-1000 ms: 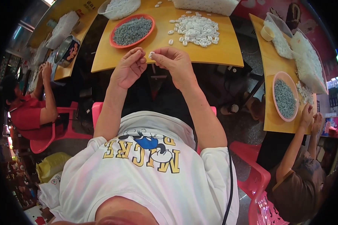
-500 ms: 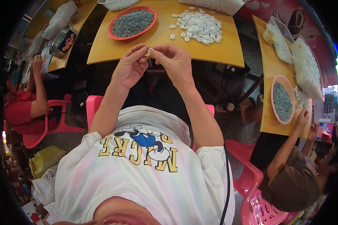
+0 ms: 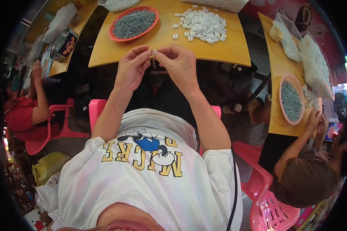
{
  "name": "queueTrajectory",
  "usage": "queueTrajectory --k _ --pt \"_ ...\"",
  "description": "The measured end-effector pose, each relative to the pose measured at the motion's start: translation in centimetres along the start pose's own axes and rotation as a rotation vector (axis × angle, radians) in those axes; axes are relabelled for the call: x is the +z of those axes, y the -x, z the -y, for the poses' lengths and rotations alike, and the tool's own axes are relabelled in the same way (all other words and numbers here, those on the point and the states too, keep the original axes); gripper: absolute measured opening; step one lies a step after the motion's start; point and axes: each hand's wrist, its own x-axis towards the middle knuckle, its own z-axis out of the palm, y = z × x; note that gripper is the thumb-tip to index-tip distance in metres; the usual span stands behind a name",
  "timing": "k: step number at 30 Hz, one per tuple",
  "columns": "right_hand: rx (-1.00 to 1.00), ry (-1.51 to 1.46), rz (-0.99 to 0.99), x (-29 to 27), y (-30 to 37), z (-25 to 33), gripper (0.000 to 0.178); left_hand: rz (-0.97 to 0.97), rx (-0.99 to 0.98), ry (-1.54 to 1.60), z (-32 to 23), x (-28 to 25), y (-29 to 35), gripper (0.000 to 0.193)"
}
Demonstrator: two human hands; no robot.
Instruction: Assembling small plastic parts by manually inserting metal pins into them at a workbench.
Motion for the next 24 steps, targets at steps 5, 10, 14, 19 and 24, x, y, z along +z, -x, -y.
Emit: queueTrajectory --k 5,10,14,19,24 --pt "-0.01 0.024 -0.02 0.3 0.3 0.0 0.014 0.022 0.086 -0.101 -0.3 0.0 0.0 0.026" --pt "0.01 -0.006 -0.011 0.3 0.2 -0.4 0.014 0.037 0.022 -0.11 -0.3 -0.3 -0.3 0.03" --pt "0.012 -0.032 -0.01 0.6 0.2 -0.7 0.015 0.024 0.015 -0.098 -0.1 -0.5 -0.4 0.028" --pt "-0.007 -0.057 -0.017 0.6 -0.2 -0.8 0.015 0.044 -0.029 -0.037 -0.4 -0.4 -0.6 0.023" --pt "-0.017 -0.078 -0.017 0.6 -0.1 -1.0 0.015 0.05 -0.043 -0.002 -0.3 -0.3 -0.4 0.021"
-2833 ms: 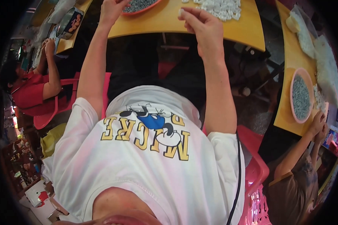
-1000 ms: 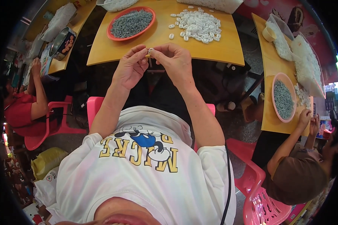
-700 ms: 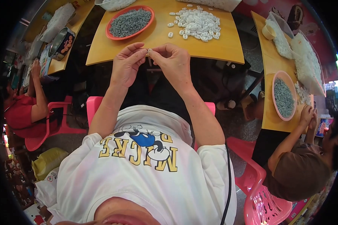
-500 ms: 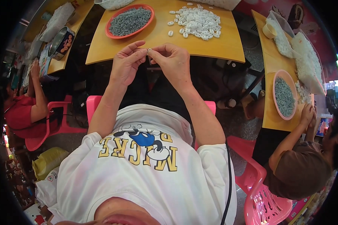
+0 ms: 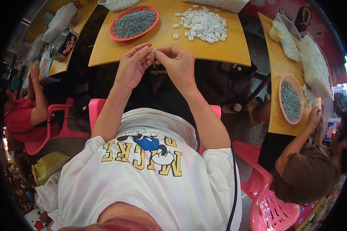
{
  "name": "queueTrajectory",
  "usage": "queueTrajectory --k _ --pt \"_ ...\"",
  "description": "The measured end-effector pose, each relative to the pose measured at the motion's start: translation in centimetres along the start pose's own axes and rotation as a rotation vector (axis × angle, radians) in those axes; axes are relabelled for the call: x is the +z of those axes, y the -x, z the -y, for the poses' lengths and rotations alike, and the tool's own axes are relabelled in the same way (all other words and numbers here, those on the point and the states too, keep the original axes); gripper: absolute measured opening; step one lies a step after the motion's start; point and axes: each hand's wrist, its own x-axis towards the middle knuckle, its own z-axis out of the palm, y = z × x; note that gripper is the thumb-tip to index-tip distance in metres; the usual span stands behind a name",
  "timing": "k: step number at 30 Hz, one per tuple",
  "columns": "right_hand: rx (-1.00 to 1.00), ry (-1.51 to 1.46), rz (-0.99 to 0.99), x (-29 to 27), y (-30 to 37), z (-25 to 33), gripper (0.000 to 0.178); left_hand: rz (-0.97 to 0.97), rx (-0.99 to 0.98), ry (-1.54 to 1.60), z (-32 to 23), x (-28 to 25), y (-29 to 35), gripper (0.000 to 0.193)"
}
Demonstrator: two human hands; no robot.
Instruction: Assembling small plastic parts by manually inserting metal pins into them at a workbench.
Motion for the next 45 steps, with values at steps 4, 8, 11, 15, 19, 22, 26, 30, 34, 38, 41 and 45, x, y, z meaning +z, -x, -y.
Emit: queueTrajectory --k 4,8,11,15,19,22,26,30,34,38,41,45 --pt "-0.027 0.025 -0.021 -0.1 -0.2 0.2 0.014 -0.015 -0.006 -0.051 0.2 -0.3 0.1 0.015" --pt "-0.076 0.126 -0.022 -0.1 0.1 0.5 0.013 -0.059 -0.014 -0.096 0.6 -0.2 0.1 0.012" --pt "-0.119 0.172 -0.026 0.2 0.3 0.6 0.013 -0.099 -0.037 -0.094 0.5 0.1 0.1 0.011" --pt "-0.159 0.259 -0.013 0.2 0.4 0.3 0.013 -0.083 -0.057 -0.048 0.4 0.0 0.2 0.009" --pt "-0.149 0.25 -0.02 0.3 0.4 0.3 0.013 -0.05 -0.085 0.001 0.4 -0.2 0.3 0.01" --pt "-0.107 0.208 -0.034 0.0 0.2 0.7 0.012 0.043 -0.103 0.055 0.7 -1.6 -0.2 0.014" --pt "-0.142 -0.09 -0.145 -2.6 -1.7 0.0 0.01 -0.037 0.045 -0.202 0.3 -2.5 -1.0 0.016" --pt "-0.151 -0.174 -0.284 -4.1 -3.2 0.1 0.011 0.021 -0.04 -0.518 -0.7 -3.4 -1.1 0.02" --pt "-0.14 -0.223 -0.286 -4.2 -3.1 -0.1 0.013 0.009 -0.016 -0.558 -2.6 -3.5 -1.0 0.019" --pt "-0.121 -0.224 -0.257 -3.8 -2.9 -0.3 0.017 -0.129 0.391 -1.046 -4.8 -3.7 -3.0 0.014" --pt "-0.116 -0.173 -0.221 -3.7 -2.8 -0.6 0.017 -0.187 0.553 -1.549 -5.7 -3.9 -5.7 0.016" --pt "-0.1 -0.184 -0.194 -3.4 -2.6 -0.3 0.016 -0.093 0.683 -1.75 -6.4 -3.9 -8.6 0.017"
